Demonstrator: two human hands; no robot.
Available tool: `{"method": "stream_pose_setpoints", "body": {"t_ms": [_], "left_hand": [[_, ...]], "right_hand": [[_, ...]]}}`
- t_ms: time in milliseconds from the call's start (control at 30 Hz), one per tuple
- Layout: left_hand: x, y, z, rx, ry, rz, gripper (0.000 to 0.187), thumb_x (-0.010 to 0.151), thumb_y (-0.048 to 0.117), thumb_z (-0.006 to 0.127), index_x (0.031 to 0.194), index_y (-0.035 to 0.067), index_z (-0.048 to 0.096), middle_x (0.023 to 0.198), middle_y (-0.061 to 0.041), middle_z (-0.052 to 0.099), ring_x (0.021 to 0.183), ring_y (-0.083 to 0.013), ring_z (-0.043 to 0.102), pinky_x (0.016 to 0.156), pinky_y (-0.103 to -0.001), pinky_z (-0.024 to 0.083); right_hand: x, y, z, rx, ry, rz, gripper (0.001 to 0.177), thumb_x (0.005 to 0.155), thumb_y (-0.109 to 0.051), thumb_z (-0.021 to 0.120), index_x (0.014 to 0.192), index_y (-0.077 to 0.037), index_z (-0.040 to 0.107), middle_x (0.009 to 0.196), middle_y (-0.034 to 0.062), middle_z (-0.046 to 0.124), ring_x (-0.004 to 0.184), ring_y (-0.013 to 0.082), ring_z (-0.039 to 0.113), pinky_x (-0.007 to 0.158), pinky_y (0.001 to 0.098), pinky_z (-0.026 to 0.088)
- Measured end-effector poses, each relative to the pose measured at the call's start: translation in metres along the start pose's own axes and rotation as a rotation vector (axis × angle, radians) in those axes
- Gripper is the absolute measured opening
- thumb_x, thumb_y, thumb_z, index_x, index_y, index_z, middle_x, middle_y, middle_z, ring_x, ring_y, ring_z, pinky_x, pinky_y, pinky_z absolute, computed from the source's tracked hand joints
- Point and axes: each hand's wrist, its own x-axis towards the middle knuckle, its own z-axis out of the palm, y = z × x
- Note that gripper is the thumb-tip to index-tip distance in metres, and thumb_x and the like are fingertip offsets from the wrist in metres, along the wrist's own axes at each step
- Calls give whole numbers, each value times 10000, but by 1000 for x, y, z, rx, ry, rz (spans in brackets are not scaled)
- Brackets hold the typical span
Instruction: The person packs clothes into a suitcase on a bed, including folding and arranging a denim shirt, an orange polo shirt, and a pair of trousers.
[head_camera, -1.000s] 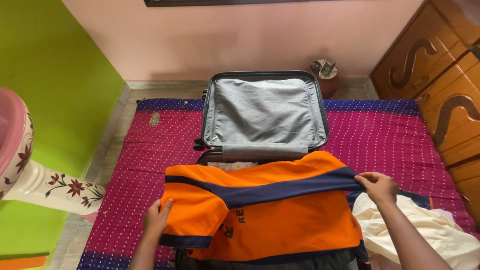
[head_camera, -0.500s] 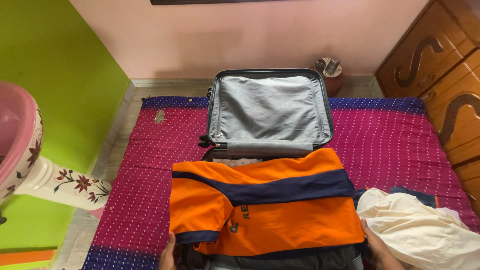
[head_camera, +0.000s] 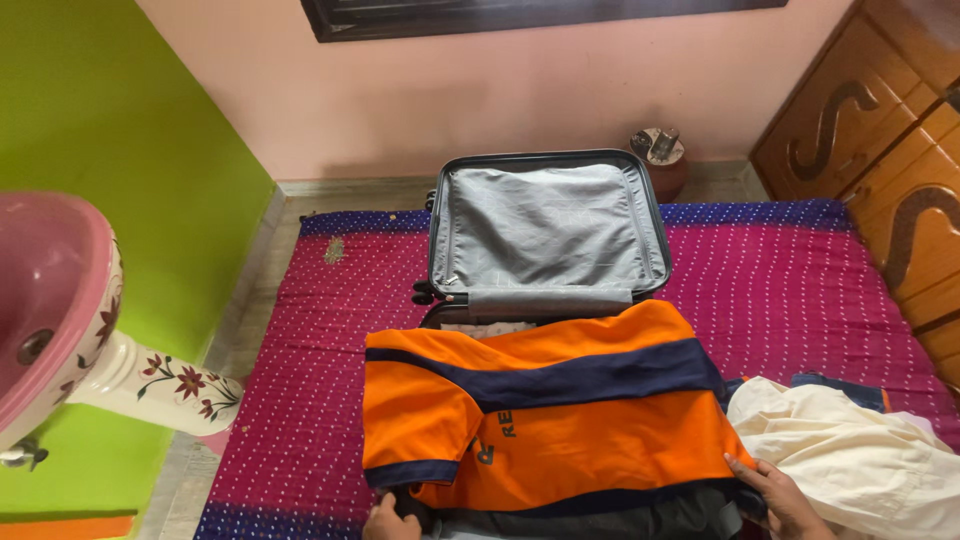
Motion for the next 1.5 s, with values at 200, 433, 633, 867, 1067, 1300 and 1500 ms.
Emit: {"method": "stream_pose_setpoints", "body": {"t_ms": [200,433,633,867,1067,1300,1500], "left_hand": [[-74,32,-38,302,189,39,723,700,576,800,1283,190,617,1472,-137,500,1403,-318,452,1146,-453,429],[-10,10,0,-105,110,16,810,766,545,829,1348,36,586,1245,-189,611,1188,-388,569,1062,-479,471],[-29,54,-38,-132,195,-50,538,759,212,828,1254,119,638,1371,-173,432,1299,-340,459,937,-419,517],[-54,59,-83,-22,279,140,461,804,317,801,1188,95,675,1199,-128,563,1160,-302,578,971,-415,508],[-53,43,-73,-41,-239,59,610,878,608,679,1008,26,808,1017,-186,827,965,-292,791,878,-372,582],[-65,46,29,-622,170,-24,785,716,343,860,1316,-60,552,1271,-256,639,1177,-392,633,992,-446,497],[-60,64,32,-728,13,-178,891,676,302,946,1353,-72,502,1321,-244,619,1234,-374,614,1040,-430,484]], "right_hand": [[-16,5,-2,-272,35,-168,421,769,-103,883,1130,43,724,807,111,710,633,201,616,552,326,444],[-16,9,9,-255,134,-297,375,767,-55,820,1128,19,752,844,73,744,664,146,634,581,299,466],[-20,1,1,-255,192,-320,388,841,-71,766,1213,18,702,919,116,738,761,188,680,664,342,519],[-24,-15,-13,-207,123,-311,423,892,-69,718,1303,-14,633,1050,108,726,913,191,684,788,348,528],[-29,-21,-8,-261,115,-361,415,872,-50,724,1276,-9,639,1044,102,725,914,184,678,795,350,528],[-41,1,1,23,195,-487,294,888,19,726,1169,39,644,1011,117,701,867,196,676,754,329,541],[-44,16,-2,289,184,-526,289,873,81,694,1150,32,627,1029,103,707,888,198,705,796,319,585]]}}
